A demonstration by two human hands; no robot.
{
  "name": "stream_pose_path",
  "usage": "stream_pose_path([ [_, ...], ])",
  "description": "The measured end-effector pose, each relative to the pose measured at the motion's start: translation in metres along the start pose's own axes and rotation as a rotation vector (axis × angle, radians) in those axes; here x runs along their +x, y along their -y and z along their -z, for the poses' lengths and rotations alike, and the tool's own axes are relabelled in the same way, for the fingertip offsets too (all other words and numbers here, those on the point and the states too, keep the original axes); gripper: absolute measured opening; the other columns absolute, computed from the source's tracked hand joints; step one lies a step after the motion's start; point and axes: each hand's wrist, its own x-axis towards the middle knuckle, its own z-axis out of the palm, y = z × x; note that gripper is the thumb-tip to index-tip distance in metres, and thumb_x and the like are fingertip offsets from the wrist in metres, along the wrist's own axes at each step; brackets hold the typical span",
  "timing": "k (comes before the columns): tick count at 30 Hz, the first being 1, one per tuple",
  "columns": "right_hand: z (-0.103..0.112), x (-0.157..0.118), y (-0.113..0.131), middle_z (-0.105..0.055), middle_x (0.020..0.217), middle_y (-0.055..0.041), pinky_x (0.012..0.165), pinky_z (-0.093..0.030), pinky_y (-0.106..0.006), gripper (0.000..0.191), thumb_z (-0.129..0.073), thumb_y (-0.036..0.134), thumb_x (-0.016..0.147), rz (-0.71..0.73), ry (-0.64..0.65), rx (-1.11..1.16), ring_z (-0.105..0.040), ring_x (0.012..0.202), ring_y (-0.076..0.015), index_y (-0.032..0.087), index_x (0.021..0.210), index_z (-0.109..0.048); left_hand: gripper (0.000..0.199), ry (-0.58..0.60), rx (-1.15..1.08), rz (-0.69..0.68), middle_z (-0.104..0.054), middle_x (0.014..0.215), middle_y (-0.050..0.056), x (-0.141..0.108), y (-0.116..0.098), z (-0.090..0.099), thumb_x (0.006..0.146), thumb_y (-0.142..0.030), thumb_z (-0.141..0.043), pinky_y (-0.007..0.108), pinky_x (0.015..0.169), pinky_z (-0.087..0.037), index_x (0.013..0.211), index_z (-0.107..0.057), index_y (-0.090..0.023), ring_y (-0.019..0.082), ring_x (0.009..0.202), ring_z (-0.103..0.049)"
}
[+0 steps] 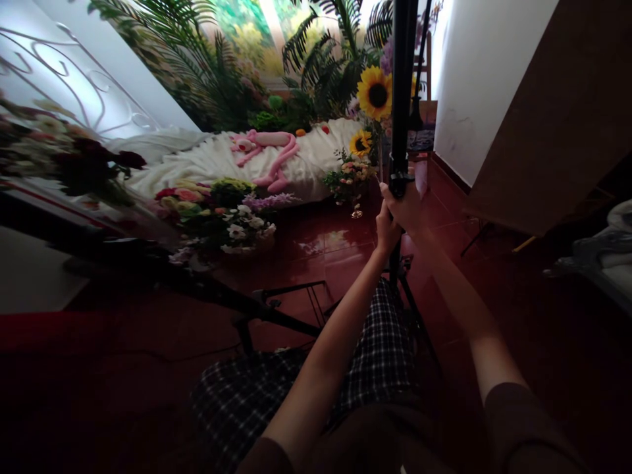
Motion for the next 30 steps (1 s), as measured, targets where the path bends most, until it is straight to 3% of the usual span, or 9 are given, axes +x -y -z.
stream_pose_path([
  [5,0.023,-0.036,-0.003,-0.062,0.111,-0.009,0.101,-0.049,-0.056,0.041,-0.059,0.057,0.089,0.098,0.027,-0.074,-0.056,0.119,-0.0337,0.032,0.121,-0.058,0.024,0.002,-0.019,-0.024,-0.069,0.077,0.004,-0.001,-0.001,0.0,0.093,-0.038,-0.057,0.026,0.064,-0.047,0.107,-0.062,-0.019,0.016,0.067,-0.064],
  [11,0.052,-0.069,-0.016,-0.062,0.116,-0.0059,0.105,-0.045,-0.052,0.026,-0.047,0.046,0.099,0.098,0.05,-0.089,-0.057,0.116,-0.0285,0.033,0.118,-0.058,0.03,0.005,-0.03,-0.01,-0.064,0.07,0.0,-0.003,-0.01,0.002,0.091,-0.05,-0.058,0.024,0.059,-0.043,0.097,-0.06,-0.021,0.012,0.061,-0.06],
  [16,0.055,-0.069,-0.025,-0.063,0.112,-0.007,0.099,-0.048,-0.047,0.028,-0.036,0.044,0.103,0.068,0.086,-0.083,-0.06,0.107,-0.0244,0.029,0.116,-0.056,0.031,-0.008,-0.04,-0.009,-0.063,0.068,-0.001,-0.004,-0.011,0.002,0.092,-0.054,-0.056,0.024,0.059,-0.043,0.095,-0.059,-0.023,0.012,0.06,-0.06],
  [21,0.047,-0.06,-0.033,-0.062,0.101,-0.0057,0.094,-0.047,-0.043,0.028,-0.037,0.048,0.102,0.027,0.063,-0.064,-0.058,0.099,-0.0229,0.029,0.104,-0.057,0.038,-0.017,-0.043,-0.016,-0.063,0.07,0.0,-0.003,-0.005,0.001,0.092,-0.058,-0.054,0.025,0.058,-0.042,0.099,-0.061,-0.022,0.012,0.061,-0.06],
  [24,0.045,-0.053,-0.034,-0.062,0.093,-0.0025,0.082,-0.05,-0.036,0.029,-0.043,0.054,0.099,-0.067,0.097,0.033,-0.059,0.086,-0.0187,0.029,0.098,-0.057,0.038,-0.017,-0.04,-0.02,-0.064,0.071,0.0,-0.003,-0.006,0.001,0.092,-0.058,-0.053,0.024,0.059,-0.042,0.1,-0.062,-0.021,0.012,0.062,-0.06],
  [30,0.057,-0.037,-0.035,-0.056,0.068,0.0051,0.057,-0.045,-0.025,0.042,-0.062,0.059,0.088,-0.23,0.216,0.259,-0.057,0.063,-0.0132,0.03,0.118,-0.058,0.038,-0.006,-0.06,-0.027,-0.063,0.069,-0.001,-0.003,-0.009,0.002,0.091,-0.058,-0.054,0.024,0.06,-0.042,0.098,-0.06,-0.021,0.011,0.06,-0.059],
])
